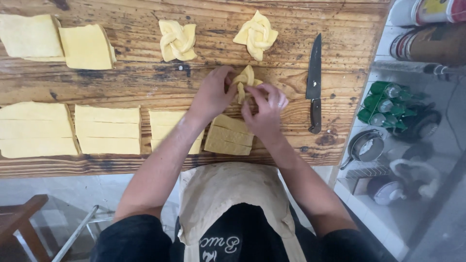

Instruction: Shaping pre-cut dough squares into decorative patterns and placing them on a baking sheet

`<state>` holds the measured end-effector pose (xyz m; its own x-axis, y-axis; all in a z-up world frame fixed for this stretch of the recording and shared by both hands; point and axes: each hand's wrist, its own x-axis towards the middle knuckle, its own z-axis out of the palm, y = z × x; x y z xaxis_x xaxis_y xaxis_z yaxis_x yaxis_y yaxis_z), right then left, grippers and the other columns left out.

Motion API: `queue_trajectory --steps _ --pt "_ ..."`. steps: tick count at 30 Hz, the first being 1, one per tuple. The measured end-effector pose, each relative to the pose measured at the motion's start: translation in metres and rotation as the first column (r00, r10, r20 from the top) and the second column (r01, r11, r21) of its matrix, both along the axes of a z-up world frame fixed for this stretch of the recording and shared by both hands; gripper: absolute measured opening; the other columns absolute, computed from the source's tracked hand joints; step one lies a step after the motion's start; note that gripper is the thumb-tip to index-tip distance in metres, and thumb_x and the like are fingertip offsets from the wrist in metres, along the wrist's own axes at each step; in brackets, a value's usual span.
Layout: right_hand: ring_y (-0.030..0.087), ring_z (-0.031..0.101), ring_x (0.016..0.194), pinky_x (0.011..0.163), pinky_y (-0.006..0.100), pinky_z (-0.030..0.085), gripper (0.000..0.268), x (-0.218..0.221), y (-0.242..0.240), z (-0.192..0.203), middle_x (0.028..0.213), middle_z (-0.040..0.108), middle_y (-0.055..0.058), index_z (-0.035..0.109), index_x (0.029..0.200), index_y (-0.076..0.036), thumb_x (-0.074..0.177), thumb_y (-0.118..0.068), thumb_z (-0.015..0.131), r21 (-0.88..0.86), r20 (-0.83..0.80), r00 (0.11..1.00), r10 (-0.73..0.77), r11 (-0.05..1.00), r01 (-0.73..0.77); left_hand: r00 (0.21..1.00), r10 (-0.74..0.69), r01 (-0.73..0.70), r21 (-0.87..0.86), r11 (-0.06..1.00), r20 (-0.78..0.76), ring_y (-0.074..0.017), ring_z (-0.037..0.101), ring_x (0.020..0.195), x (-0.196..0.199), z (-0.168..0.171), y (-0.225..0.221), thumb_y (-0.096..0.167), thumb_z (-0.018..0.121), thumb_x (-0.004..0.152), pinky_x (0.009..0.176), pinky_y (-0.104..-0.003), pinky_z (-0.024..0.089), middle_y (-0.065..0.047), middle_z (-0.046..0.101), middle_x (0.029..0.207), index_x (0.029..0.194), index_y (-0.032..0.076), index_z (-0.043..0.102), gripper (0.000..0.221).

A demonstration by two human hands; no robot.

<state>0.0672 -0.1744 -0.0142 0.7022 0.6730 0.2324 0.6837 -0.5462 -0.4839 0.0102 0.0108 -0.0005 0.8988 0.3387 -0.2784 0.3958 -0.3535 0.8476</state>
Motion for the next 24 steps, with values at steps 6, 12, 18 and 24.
queue_trajectory --steps 6,12,18,24 --pt "0.024 0.044 0.116 0.098 0.039 0.032 0.031 0.001 -0.011 -0.030 0.121 0.054 -0.004 0.073 0.126 -0.029 0.095 -0.031 0.073 -0.021 0.037 0.998 0.053 0.998 -0.052 0.994 0.055 -0.057 -0.012 0.998 -0.095 -0.0267 0.072 0.077 -0.006 -0.009 -0.011 0.029 0.076 0.082 0.068 -0.043 0.056 -0.002 0.067 0.074 0.101 0.019 0.074 0.022" --pt "0.023 0.050 0.115 0.099 0.040 0.033 0.035 0.008 -0.022 -0.017 0.116 0.058 -0.004 0.074 0.121 -0.029 0.087 -0.023 0.073 -0.033 0.049 0.996 0.073 0.997 -0.072 0.994 0.106 -0.109 0.096 0.989 0.032 -0.0410 0.068 0.097 -0.012 -0.013 -0.035 0.018 0.074 0.085 0.085 -0.050 0.055 -0.016 0.064 0.096 0.112 0.007 0.061 0.032" --pt "0.021 0.054 0.110 0.097 0.039 0.033 0.022 0.005 -0.019 -0.008 0.107 0.059 -0.005 0.076 0.112 -0.030 0.092 -0.038 0.079 0.022 -0.012 1.000 -0.012 1.000 0.012 0.925 0.041 -0.229 0.469 0.853 0.378 -0.0277 0.069 0.085 -0.018 -0.036 -0.042 0.016 0.073 0.096 0.078 -0.034 0.059 -0.008 0.061 0.087 0.107 0.007 0.071 0.014" --pt "0.021 0.055 0.109 0.102 0.038 0.036 0.018 0.000 -0.002 -0.006 0.107 0.063 -0.002 0.078 0.107 -0.025 0.090 -0.028 0.082 0.108 -0.058 0.995 -0.077 0.991 0.083 0.948 0.160 -0.241 0.291 0.926 0.276 -0.0317 0.065 0.091 -0.018 -0.035 -0.045 0.016 0.072 0.089 0.083 -0.041 0.056 -0.010 0.059 0.092 0.105 0.008 0.067 0.019"
